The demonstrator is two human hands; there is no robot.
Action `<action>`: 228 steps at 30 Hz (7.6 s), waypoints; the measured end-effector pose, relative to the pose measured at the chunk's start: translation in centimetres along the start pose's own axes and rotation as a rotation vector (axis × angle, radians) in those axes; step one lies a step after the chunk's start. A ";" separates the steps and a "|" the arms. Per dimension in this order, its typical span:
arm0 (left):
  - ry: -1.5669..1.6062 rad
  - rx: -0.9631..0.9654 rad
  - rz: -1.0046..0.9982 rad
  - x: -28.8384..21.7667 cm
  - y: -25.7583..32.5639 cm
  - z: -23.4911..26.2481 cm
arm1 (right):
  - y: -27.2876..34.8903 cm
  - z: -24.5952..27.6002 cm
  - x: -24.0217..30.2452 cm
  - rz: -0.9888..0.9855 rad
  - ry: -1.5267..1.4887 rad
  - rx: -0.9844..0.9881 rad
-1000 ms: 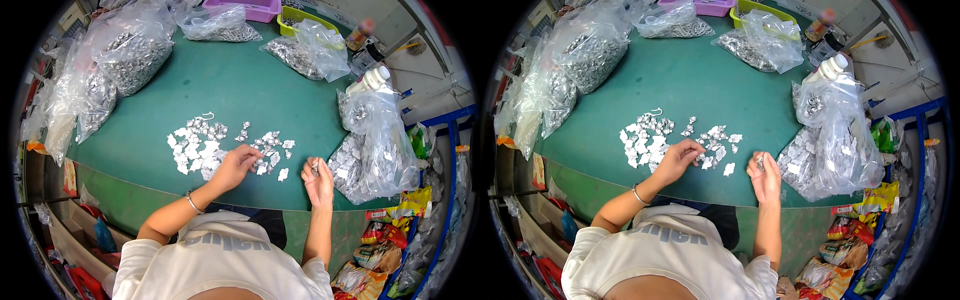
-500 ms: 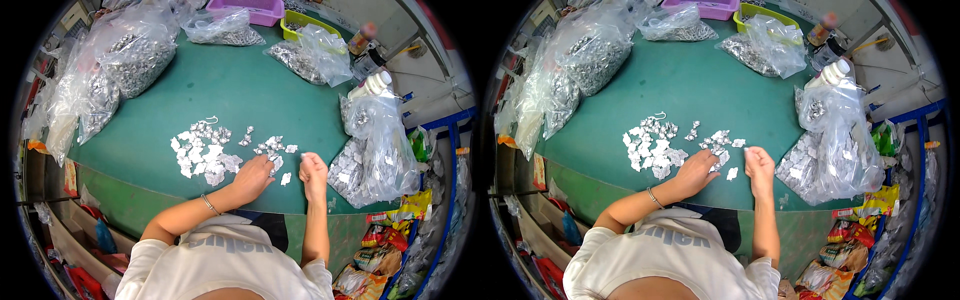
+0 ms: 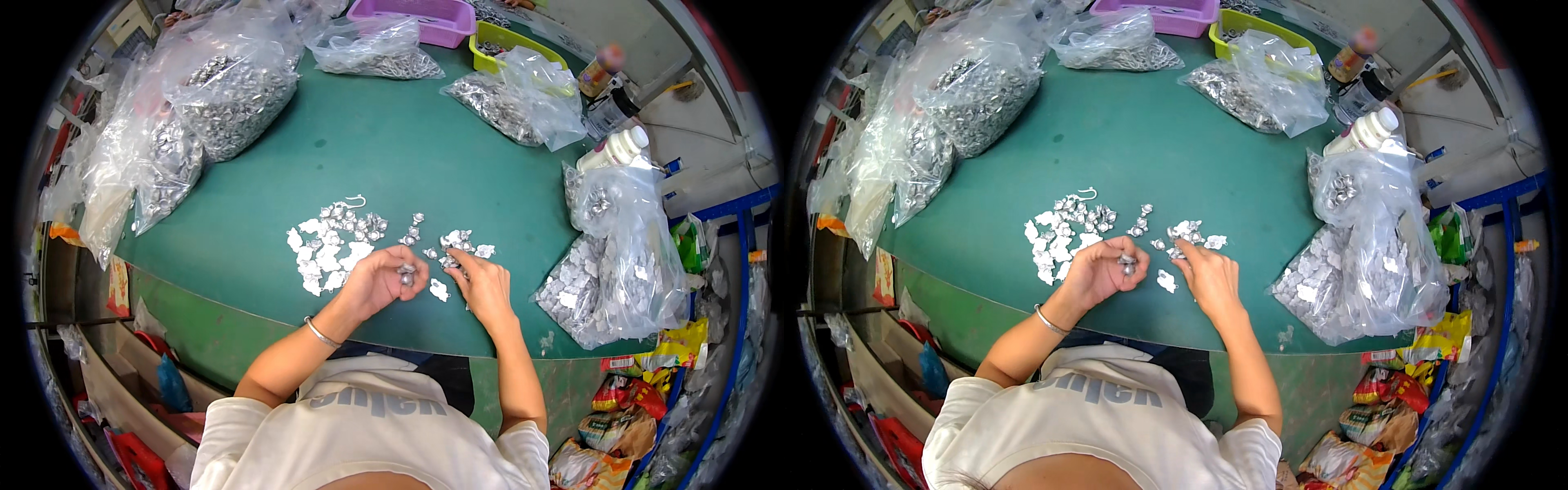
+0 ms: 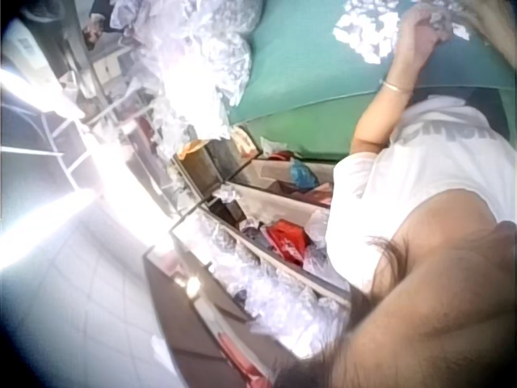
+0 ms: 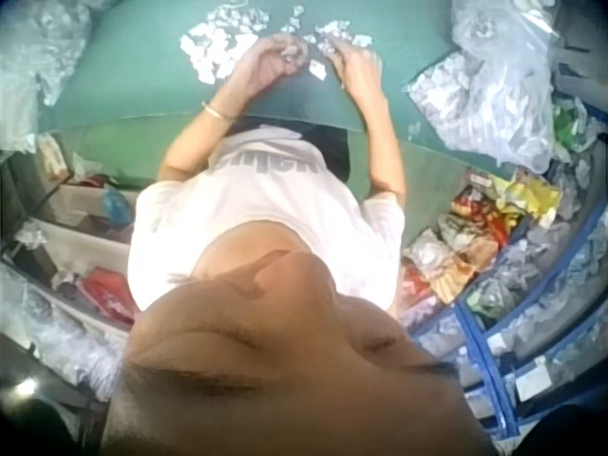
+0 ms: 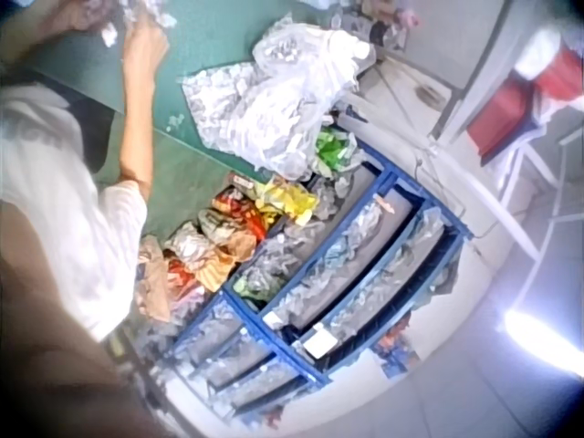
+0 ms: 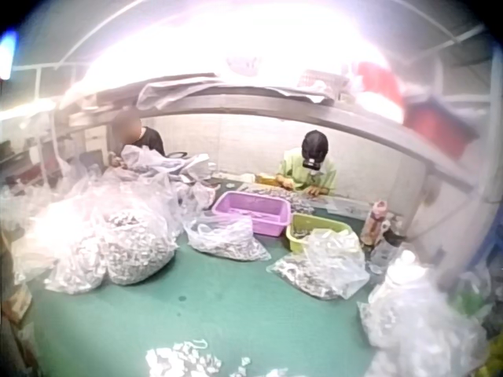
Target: The person sorts small metallic pieces on a table by hand, gathers them into a plastic bag, and places the bag on a shelf with others.
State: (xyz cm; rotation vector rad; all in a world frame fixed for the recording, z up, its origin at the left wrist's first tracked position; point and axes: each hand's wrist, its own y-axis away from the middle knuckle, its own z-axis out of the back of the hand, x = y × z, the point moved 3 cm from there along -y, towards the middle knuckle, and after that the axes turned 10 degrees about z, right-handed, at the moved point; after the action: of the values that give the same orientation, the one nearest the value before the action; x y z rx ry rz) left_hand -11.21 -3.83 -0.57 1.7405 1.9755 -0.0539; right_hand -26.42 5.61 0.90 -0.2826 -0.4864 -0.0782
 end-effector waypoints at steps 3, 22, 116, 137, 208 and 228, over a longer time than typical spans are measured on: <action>-0.082 -0.131 0.051 -0.1 0.1 0.9 | 0.5 -0.3 -0.8 0.019 -0.108 -0.177; -1.387 -0.451 -0.353 -0.3 0.4 -0.4 | -11.1 11.6 -9.0 -0.271 -0.447 -0.336; -0.090 -0.238 0.326 1.6 4.0 0.0 | -6.2 -3.1 2.4 0.167 -0.089 0.024; 0.263 -0.125 0.240 4.0 4.9 0.1 | -3.4 -2.7 3.3 0.152 -0.197 0.175; 0.562 -0.113 -0.035 0.5 5.6 2.3 | -10.2 -5.0 6.1 0.354 -0.219 0.099; 0.537 -0.207 -0.263 -6.7 5.7 3.4 | -12.4 -1.2 11.6 0.484 -0.362 -0.023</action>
State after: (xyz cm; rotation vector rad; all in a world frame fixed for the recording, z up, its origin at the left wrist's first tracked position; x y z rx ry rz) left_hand -4.30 -10.14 0.73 1.4517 2.4722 0.5630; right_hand -17.41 -6.74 8.45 -0.4337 -0.7631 0.4464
